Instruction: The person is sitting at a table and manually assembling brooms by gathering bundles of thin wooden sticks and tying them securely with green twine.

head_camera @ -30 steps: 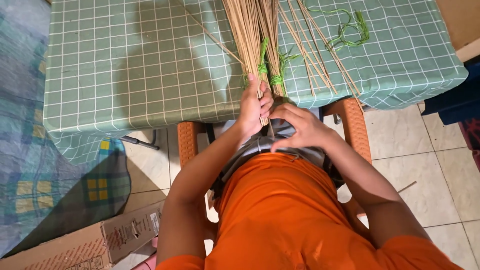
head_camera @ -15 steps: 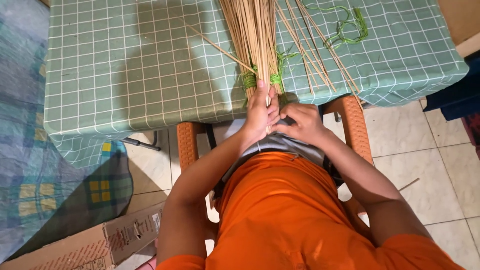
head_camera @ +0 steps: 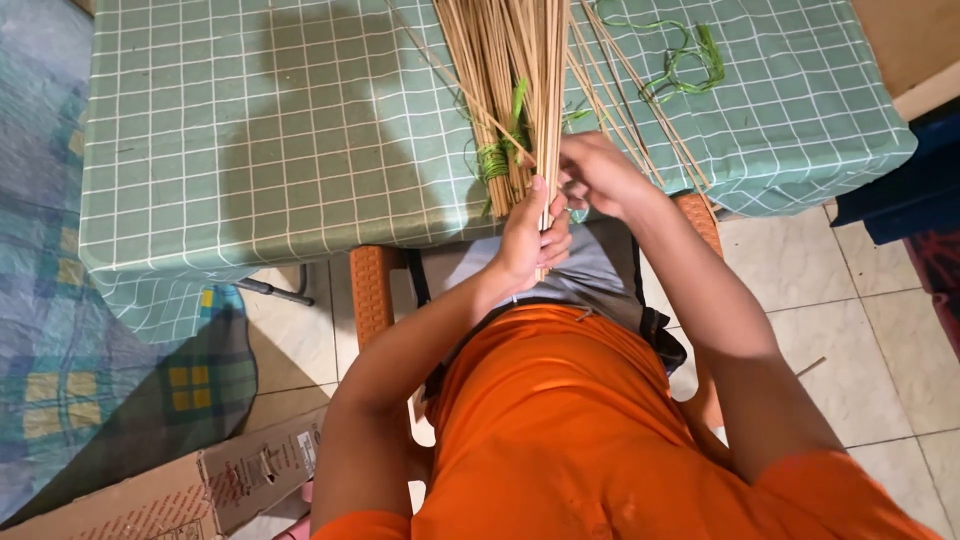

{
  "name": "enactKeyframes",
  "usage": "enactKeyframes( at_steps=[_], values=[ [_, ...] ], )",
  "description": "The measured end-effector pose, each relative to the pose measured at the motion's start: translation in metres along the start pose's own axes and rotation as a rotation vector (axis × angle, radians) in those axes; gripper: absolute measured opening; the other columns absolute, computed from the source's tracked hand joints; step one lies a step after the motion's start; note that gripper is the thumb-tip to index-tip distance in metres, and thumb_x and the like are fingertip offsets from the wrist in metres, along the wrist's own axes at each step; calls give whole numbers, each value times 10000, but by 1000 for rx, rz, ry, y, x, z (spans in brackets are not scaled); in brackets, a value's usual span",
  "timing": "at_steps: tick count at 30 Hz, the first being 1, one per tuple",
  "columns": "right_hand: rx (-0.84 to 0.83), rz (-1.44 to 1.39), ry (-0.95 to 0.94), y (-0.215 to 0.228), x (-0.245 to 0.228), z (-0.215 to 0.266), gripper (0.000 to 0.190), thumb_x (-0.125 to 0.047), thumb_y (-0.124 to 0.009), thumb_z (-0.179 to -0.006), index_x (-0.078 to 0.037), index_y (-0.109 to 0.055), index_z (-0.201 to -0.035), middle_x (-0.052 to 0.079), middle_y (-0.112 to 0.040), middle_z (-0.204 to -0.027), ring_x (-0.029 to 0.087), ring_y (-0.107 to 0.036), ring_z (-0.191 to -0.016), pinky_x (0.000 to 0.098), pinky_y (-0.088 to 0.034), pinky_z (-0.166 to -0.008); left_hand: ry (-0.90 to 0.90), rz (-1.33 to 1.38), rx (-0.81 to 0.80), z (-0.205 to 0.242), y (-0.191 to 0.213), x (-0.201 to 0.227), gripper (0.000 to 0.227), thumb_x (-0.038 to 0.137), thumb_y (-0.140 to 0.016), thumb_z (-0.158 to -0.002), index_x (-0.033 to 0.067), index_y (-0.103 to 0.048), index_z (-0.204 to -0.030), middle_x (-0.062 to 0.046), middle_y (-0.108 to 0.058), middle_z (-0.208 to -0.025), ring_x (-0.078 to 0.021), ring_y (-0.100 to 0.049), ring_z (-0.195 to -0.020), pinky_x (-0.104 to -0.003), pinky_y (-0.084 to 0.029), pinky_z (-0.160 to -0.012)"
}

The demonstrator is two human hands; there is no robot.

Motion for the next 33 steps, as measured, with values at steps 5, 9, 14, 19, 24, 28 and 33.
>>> enactKeyframes(
  at_steps=[5,9,14,19,24,28,33],
  values=[
    [-247,-78,108,-22,-27,-8,163,-92,-685,-974,33,-667,-871,37,-535,-567,28,-441,-351,148,-350,-278,16,-9,-7,0,2,0,522,643,-320,-1049,154,-406,-889,52,-187,-533,-48,-192,-325,-178,-210,-249],
    [-87,-195,147,-3,-17,-35,178,-139,-609,-1026,-28,-636,-889,43,-502,-516,110,-469,-313,230,-372,-285,38,-118,-3,5,-4,3,487,624,-285,-1068,191,-419,-890,94,-304,-541,-32,-273,-326,-185,-268,-240],
    [107,-198,200,13,-45,-24,279,-13,-433,-1105,-49,-639,-921,19,-582,-686,107,-471,-469,234,-367,-363,25,-218,-70,11,-9,14,498,586,-340,-1029,158,-456,-802,58,-358,-540,-89,-271,-380,-251,-243,-319],
    [168,-34,229,23,-20,-16,264,-27,-457,-1114,-110,-638,-941,11,-595,-712,87,-464,-473,218,-340,-352,-99,-104,-98,-6,16,46,483,599,-387,-1025,191,-515,-799,91,-416,-576,-49,-330,-417,-205,-292,-318],
    [43,91,524,20,6,1,170,-44,-471,-1124,-1,-615,-1045,161,-590,-631,171,-538,-389,238,-404,-294,-205,-104,169,-15,38,73,479,621,-348,-1036,181,-442,-870,68,-302,-555,-48,-301,-351,-197,-299,-293],
    [2,123,610,29,20,-2,173,-8,-495,-1115,40,-646,-1045,161,-599,-617,172,-544,-389,245,-418,-312,-223,-113,227,-14,38,81,450,588,-350,-1040,184,-409,-851,23,-327,-559,-105,-347,-357,-254,-350,-292],
    [104,259,742,59,34,-12,192,31,-505,-1107,40,-687,-1047,115,-613,-571,146,-535,-393,240,-423,-376,-176,-231,282,-10,45,87,469,548,-272,-1073,161,-400,-840,-20,-381,-571,-169,-456,-386,-297,-435,-343]
  ],
)
Point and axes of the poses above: each hand's wrist, its own z-axis away from the middle knuckle, its own y-axis out of the back of the hand, x = y × z, the point moved 2 cm from there along -z, towards the middle knuckle
